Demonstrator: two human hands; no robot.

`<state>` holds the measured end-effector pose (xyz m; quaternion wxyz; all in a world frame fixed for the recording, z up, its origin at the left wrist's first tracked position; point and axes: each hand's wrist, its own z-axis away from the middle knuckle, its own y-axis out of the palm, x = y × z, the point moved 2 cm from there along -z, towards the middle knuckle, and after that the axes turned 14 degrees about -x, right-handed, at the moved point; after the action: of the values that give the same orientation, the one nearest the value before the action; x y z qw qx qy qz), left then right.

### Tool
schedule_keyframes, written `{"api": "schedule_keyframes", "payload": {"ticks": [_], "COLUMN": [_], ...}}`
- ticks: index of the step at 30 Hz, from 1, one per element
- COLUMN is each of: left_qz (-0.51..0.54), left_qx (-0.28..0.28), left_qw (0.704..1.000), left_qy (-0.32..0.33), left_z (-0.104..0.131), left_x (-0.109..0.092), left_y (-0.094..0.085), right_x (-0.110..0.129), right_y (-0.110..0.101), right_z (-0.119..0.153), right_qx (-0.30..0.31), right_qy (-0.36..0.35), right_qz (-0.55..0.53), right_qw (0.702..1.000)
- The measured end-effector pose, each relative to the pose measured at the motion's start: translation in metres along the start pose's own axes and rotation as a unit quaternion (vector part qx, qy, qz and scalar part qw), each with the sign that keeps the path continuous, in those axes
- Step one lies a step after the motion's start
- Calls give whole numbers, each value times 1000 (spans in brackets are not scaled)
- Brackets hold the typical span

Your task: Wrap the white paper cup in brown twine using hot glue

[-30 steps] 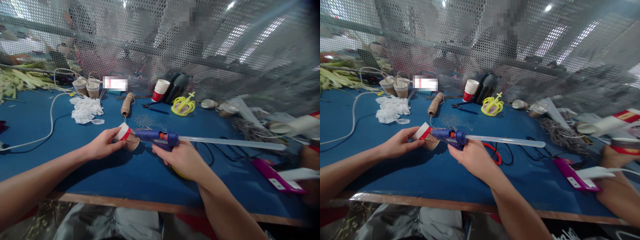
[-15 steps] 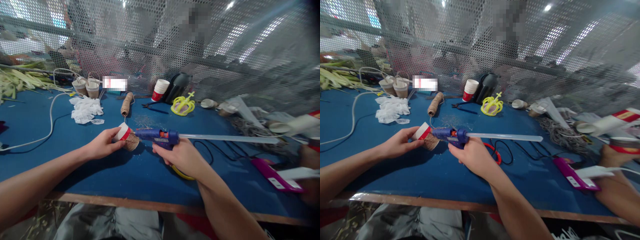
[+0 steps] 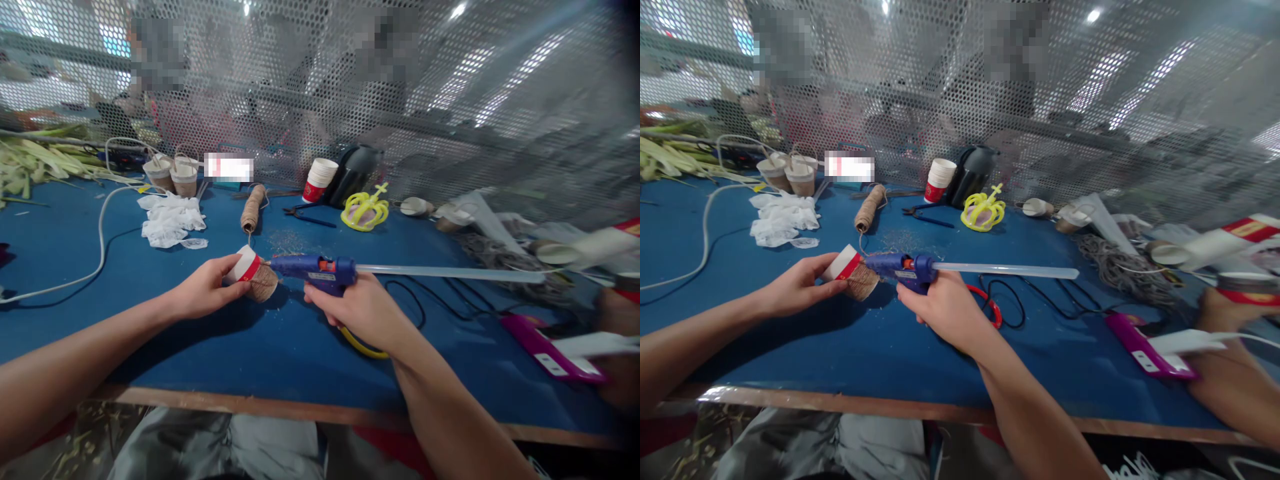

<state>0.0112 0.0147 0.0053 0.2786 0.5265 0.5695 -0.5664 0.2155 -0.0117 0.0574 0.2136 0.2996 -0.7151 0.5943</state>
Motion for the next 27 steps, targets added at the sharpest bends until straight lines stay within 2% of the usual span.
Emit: {"api": "schedule_keyframes", "payload": {"ticks": [5,12,17,23,27], "left_qz": [1,0,6,-17,-3], "left_qx": [-2,-2,-4,-5,-4], "left_qw": [1000,1000,1000,1000,1000], "left_qy": [5,6,4,14,9], "left_z": [0,-1,0,0,0], "left_x": [2,5,3,2,1], "left_y": [0,0,0,0,0], "right_x": [0,-1,1,-1,-1], "right_y": [0,1,0,1,1], "right_z": [2,-1,1,-1,0], "right_qx": [20,3,20,-5,12], "right_qy": [-2,24,-1,22,6], "right_qz": [-5,-13,-8,-2,-10], "right_qw": [1000,1000,1000,1000,1000]}}
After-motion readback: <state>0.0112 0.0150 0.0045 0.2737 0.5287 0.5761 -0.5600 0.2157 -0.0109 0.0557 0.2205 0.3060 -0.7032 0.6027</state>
